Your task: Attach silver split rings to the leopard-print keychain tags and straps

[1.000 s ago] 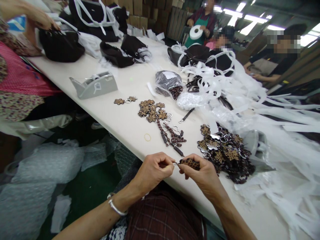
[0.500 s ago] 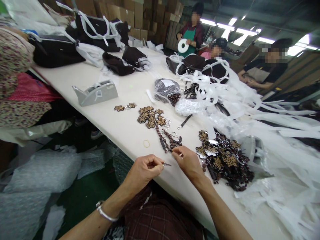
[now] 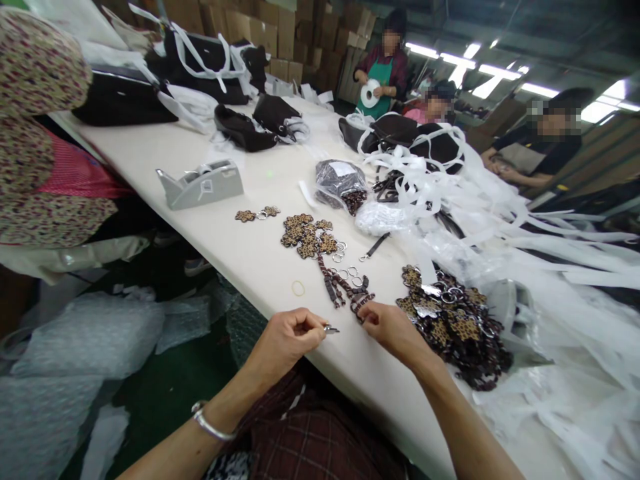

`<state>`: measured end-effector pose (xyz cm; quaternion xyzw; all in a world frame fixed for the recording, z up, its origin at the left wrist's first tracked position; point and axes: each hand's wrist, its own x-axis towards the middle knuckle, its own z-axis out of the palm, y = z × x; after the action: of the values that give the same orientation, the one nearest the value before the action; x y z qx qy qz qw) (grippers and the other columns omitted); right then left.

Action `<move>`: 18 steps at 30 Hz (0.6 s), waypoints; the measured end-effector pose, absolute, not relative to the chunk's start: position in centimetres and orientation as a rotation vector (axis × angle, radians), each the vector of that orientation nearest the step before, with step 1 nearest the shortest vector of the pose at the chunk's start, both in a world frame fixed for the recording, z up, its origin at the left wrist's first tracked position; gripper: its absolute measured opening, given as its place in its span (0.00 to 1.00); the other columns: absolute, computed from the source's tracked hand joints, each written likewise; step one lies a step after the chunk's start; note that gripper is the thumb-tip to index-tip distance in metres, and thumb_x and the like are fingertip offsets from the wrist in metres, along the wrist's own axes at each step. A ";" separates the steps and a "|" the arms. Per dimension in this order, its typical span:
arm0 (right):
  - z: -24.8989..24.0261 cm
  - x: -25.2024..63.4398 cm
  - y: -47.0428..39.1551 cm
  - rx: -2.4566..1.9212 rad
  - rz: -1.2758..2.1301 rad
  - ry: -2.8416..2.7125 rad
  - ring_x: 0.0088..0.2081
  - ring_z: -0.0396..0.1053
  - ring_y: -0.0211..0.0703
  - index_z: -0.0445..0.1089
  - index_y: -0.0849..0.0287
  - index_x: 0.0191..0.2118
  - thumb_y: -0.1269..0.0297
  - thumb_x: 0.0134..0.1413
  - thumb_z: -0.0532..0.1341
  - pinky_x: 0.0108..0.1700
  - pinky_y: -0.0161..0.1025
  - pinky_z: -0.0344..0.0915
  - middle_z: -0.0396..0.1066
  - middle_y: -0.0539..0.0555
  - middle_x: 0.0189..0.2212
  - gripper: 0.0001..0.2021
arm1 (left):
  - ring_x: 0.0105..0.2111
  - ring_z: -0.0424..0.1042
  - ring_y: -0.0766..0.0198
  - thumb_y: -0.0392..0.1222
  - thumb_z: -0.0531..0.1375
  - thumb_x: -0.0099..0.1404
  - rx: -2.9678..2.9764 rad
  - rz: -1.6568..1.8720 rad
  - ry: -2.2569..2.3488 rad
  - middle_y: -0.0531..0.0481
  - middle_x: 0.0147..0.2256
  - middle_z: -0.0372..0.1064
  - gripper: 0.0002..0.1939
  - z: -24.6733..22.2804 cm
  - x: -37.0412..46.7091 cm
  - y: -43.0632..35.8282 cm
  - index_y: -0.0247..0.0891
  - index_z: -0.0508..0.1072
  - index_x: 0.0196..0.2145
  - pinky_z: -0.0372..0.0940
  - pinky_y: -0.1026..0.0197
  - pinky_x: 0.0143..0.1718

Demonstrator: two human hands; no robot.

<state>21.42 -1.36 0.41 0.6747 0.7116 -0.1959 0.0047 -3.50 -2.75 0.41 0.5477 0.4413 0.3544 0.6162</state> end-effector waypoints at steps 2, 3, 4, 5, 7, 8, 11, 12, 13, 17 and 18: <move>1.1 22.9 -2.2 2.080 -0.762 2.144 0.30 0.70 0.41 0.76 0.53 0.32 0.72 0.48 0.59 0.31 0.34 0.57 0.75 0.49 0.26 0.09 | 0.42 0.75 0.58 0.38 0.62 0.59 1.260 0.812 1.012 0.45 0.38 0.78 0.05 0.3 -3.4 -2.7 0.35 0.76 0.27 0.64 0.60 0.46; 1.4 23.4 -2.5 2.080 -0.783 2.110 0.29 0.70 0.41 0.76 0.53 0.30 0.71 0.47 0.60 0.30 0.34 0.56 0.74 0.49 0.25 0.08 | 0.42 0.75 0.57 0.38 0.62 0.59 1.261 0.808 1.010 0.45 0.39 0.78 0.06 0.3 -3.4 -2.7 0.35 0.76 0.27 0.64 0.59 0.46; 1.6 23.8 -2.7 2.103 -0.774 2.091 0.29 0.70 0.41 0.76 0.54 0.29 0.71 0.47 0.60 0.29 0.35 0.56 0.74 0.50 0.25 0.08 | 0.42 0.75 0.57 0.38 0.62 0.59 1.264 0.803 1.009 0.45 0.39 0.78 0.06 0.3 -3.3 -2.7 0.35 0.76 0.27 0.64 0.59 0.46; 1.8 24.0 -2.7 2.148 -0.742 2.092 0.29 0.70 0.41 0.76 0.54 0.30 0.70 0.49 0.60 0.29 0.35 0.56 0.74 0.50 0.25 0.07 | 0.42 0.75 0.57 0.39 0.62 0.59 1.269 0.797 1.009 0.44 0.39 0.78 0.06 0.4 -3.2 -2.7 0.35 0.76 0.28 0.64 0.59 0.45; 1.9 23.7 -2.4 2.249 -0.639 2.155 0.30 0.70 0.43 0.76 0.54 0.31 0.66 0.53 0.59 0.31 0.36 0.57 0.75 0.51 0.27 0.07 | 0.41 0.75 0.57 0.39 0.61 0.60 1.281 0.782 1.008 0.44 0.39 0.78 0.06 0.5 -2.9 -2.8 0.34 0.76 0.28 0.65 0.59 0.45; 1.9 23.2 -2.1 2.282 -0.584 2.205 0.31 0.70 0.43 0.75 0.53 0.31 0.64 0.54 0.59 0.32 0.37 0.58 0.75 0.52 0.28 0.07 | 0.41 0.75 0.57 0.39 0.61 0.60 1.286 0.778 1.007 0.44 0.39 0.78 0.06 0.5 -2.8 -2.8 0.34 0.76 0.28 0.65 0.58 0.45; 1.0 21.2 -1.0 2.285 -0.464 2.311 0.35 0.70 0.45 0.75 0.53 0.35 0.61 0.56 0.59 0.36 0.38 0.60 0.75 0.53 0.34 0.07 | 0.42 0.75 0.57 0.39 0.61 0.60 1.308 0.772 1.007 0.44 0.39 0.78 0.06 0.7 -2.6 -2.9 0.35 0.76 0.28 0.65 0.58 0.45; 0.7 20.5 -0.7 2.275 -0.430 2.320 0.38 0.70 0.46 0.75 0.54 0.37 0.61 0.56 0.60 0.38 0.39 0.61 0.74 0.54 0.36 0.07 | 0.42 0.75 0.56 0.39 0.61 0.60 1.313 0.771 1.009 0.44 0.39 0.78 0.06 0.7 -2.6 -2.9 0.35 0.76 0.28 0.65 0.58 0.45; 0.3 19.9 -0.3 2.269 -0.402 2.318 0.40 0.70 0.48 0.75 0.54 0.40 0.61 0.54 0.61 0.40 0.39 0.62 0.73 0.55 0.38 0.08 | 0.42 0.75 0.56 0.39 0.61 0.60 1.316 0.770 1.014 0.44 0.39 0.78 0.06 0.8 -2.5 -2.9 0.35 0.76 0.28 0.65 0.58 0.45; -0.9 19.2 1.2 2.313 -0.527 2.352 0.45 0.69 0.51 0.73 0.57 0.46 0.71 0.50 0.62 0.47 0.43 0.62 0.71 0.58 0.43 0.16 | 0.42 0.75 0.57 0.39 0.61 0.60 1.301 0.774 1.028 0.44 0.39 0.78 0.06 1.1 -2.6 -3.0 0.35 0.76 0.27 0.65 0.60 0.46; -1.0 19.5 1.5 2.330 -0.587 2.369 0.46 0.69 0.50 0.73 0.57 0.46 0.74 0.49 0.60 0.49 0.44 0.62 0.71 0.58 0.44 0.17 | 0.42 0.75 0.57 0.38 0.61 0.60 1.300 0.777 1.026 0.44 0.39 0.78 0.06 1.1 -2.6 -3.0 0.35 0.76 0.27 0.64 0.59 0.46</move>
<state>19.49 1.48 -1.03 0.6859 0.6974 -0.1727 -0.1158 -2.59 -2.95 1.09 0.5631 0.4445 0.3365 0.6100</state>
